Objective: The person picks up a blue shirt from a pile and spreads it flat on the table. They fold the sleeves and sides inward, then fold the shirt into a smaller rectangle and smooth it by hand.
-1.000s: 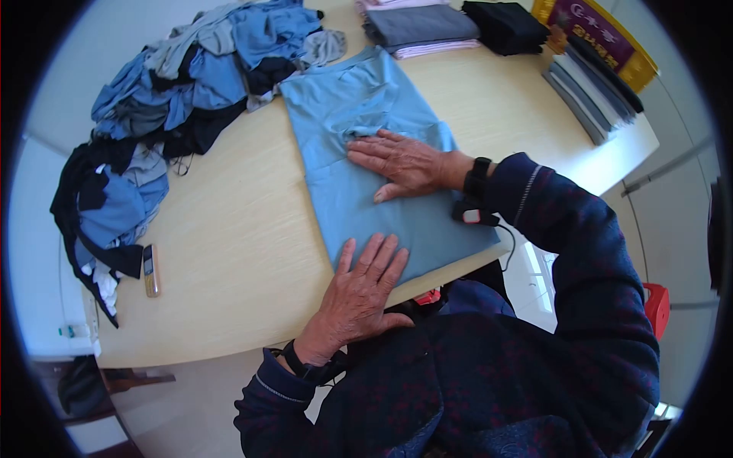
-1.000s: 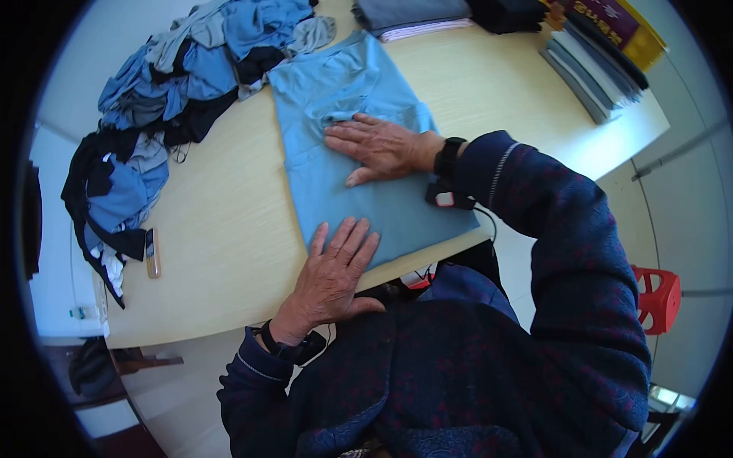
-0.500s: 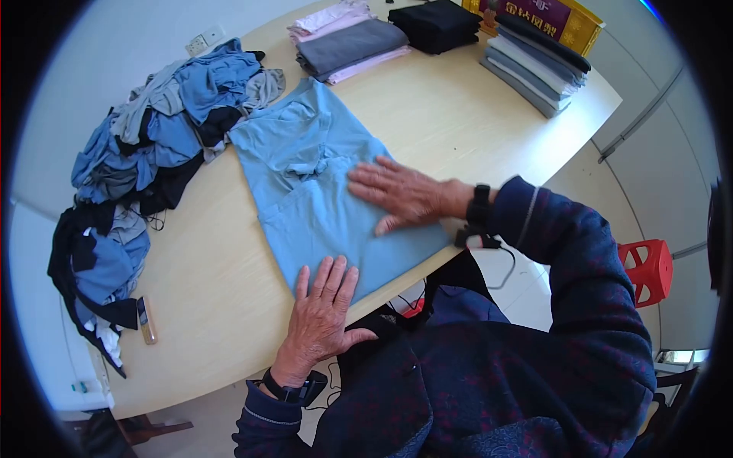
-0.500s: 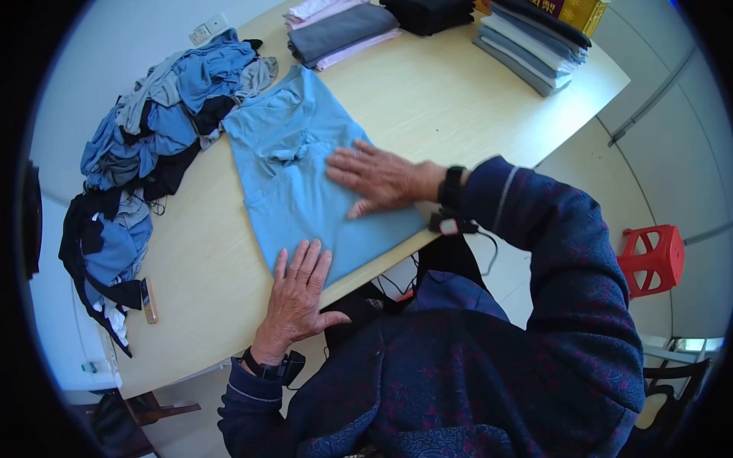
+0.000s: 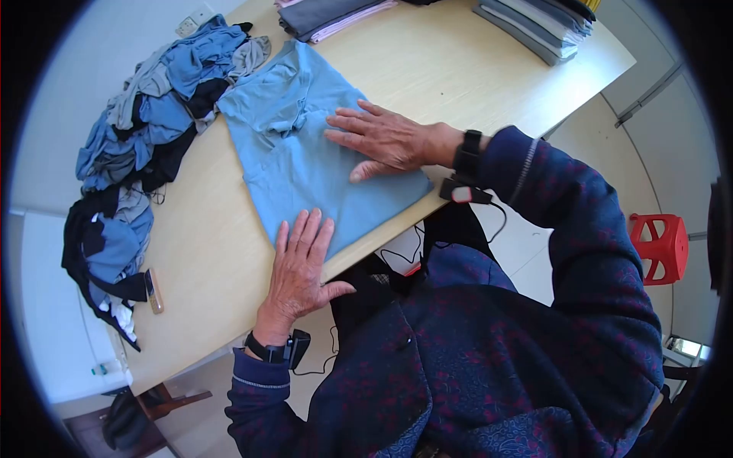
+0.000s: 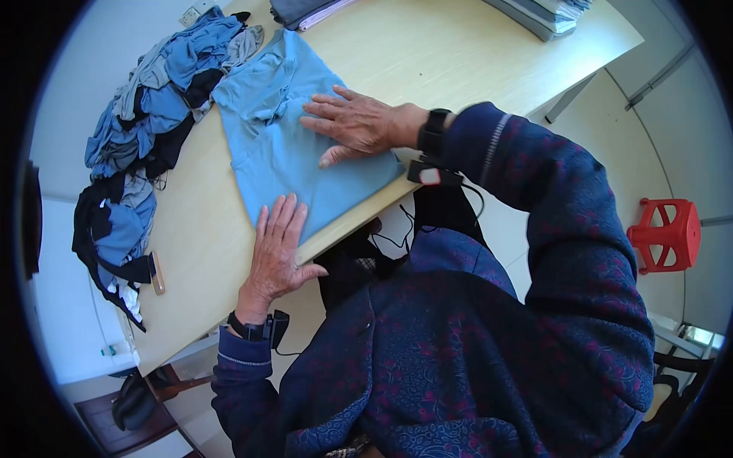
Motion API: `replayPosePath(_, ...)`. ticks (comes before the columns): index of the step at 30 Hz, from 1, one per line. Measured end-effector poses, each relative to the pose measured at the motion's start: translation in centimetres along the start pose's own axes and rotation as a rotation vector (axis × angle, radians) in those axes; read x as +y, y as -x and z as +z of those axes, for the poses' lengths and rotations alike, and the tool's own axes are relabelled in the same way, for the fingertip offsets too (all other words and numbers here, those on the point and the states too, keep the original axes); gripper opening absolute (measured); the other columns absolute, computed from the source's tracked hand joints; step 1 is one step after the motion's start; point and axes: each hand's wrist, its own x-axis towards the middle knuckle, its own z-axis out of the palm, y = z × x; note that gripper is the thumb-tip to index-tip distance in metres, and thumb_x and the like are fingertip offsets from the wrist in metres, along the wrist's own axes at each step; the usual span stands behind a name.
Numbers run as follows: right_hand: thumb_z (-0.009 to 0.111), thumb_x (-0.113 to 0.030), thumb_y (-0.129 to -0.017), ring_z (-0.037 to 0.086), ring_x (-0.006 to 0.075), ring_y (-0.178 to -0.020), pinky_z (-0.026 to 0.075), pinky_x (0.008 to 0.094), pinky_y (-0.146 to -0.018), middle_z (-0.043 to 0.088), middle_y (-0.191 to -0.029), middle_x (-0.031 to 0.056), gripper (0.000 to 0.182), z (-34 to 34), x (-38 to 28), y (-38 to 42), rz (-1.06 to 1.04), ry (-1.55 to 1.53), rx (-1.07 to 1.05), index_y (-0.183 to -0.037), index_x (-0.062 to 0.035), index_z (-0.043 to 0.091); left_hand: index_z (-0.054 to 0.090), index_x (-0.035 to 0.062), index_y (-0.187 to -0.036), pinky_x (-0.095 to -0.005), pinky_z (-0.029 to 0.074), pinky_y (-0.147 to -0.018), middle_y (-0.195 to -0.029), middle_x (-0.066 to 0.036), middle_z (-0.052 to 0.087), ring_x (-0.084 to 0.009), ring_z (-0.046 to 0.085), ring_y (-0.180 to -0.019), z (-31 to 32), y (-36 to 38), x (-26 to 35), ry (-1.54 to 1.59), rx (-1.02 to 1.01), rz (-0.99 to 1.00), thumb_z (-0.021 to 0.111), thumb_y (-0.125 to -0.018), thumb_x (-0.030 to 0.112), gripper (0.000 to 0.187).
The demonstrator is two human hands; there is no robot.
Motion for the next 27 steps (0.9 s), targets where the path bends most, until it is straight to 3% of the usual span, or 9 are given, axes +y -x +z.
replayPosePath(5, 0.037, -0.073, -0.089, 0.027, 0.0377, -0.143, 0.017, 0.0529, -0.118, 0.035, -0.149, 0.0238, 0.091, -1.1, -4.9, 4.3, -0.076, -0.079, -0.069, -0.145, -0.0008, 0.035, 0.029, 0.0019, -0.149, -0.0580, 0.016, -0.116, -0.154, -0.021, 0.030, -0.0385, 0.026, -0.144, 0.3, 0.8, 0.1, -0.069, 0.023, -0.064, 0.063, -0.072, 0.071, 0.108)
replayPosePath(12, 0.039, -0.073, -0.088, 0.024, 0.0371, -0.145, 0.015, 0.0541, -0.119, 0.030, -0.152, 0.0236, 0.094, -1.6, -5.3, 7.9, 0.075, 0.041, -0.075, -0.146, 0.0006, 0.033, 0.029, -0.0024, -0.148, -0.0580, 0.015, -0.116, -0.154, -0.022, 0.029, -0.0386, 0.024, -0.145, 0.9, 3.1, -0.6, -0.123, 0.058, -0.186, 0.058, -0.074, 0.074, 0.111)
replayPosePath(18, 0.044, -0.069, -0.089, 0.031, 0.0411, -0.141, 0.016, 0.0547, -0.118, 0.039, -0.145, 0.0282, 0.092, -0.3, -9.2, 2.6, -0.037, -0.006, 0.174, -0.144, 0.0046, 0.034, 0.028, -0.0047, -0.148, -0.0601, 0.011, -0.116, -0.154, -0.023, 0.028, -0.0387, 0.020, -0.146, 0.2, 0.3, 1.3, -0.026, 0.092, -0.145, 0.064, -0.074, 0.069, 0.110)
replayPosePath(21, 0.047, -0.068, -0.088, 0.024, 0.0401, -0.144, 0.013, 0.0549, -0.118, 0.030, -0.152, 0.0267, 0.096, 0.7, -11.8, -0.3, -0.015, -0.179, 0.056, -0.147, 0.0049, 0.028, 0.028, -0.0049, -0.148, -0.0621, 0.011, -0.115, -0.154, -0.023, 0.029, -0.0378, 0.020, -0.147, 0.4, -2.2, 1.8, -0.018, 0.058, -0.114, 0.067, -0.073, 0.068, 0.111)
replayPosePath(27, 0.046, -0.070, -0.086, 0.024, 0.0390, -0.145, 0.014, 0.0527, -0.118, 0.032, -0.150, 0.0257, 0.096, 1.7, -10.6, 1.0, 0.071, -0.139, 0.082, -0.145, 0.0052, 0.032, 0.027, -0.0028, -0.149, -0.0632, 0.011, -0.115, -0.156, -0.022, 0.026, -0.0389, 0.019, -0.146, 1.6, -2.2, 1.3, -0.028, 0.035, -0.137, 0.061, -0.072, 0.074, 0.114)
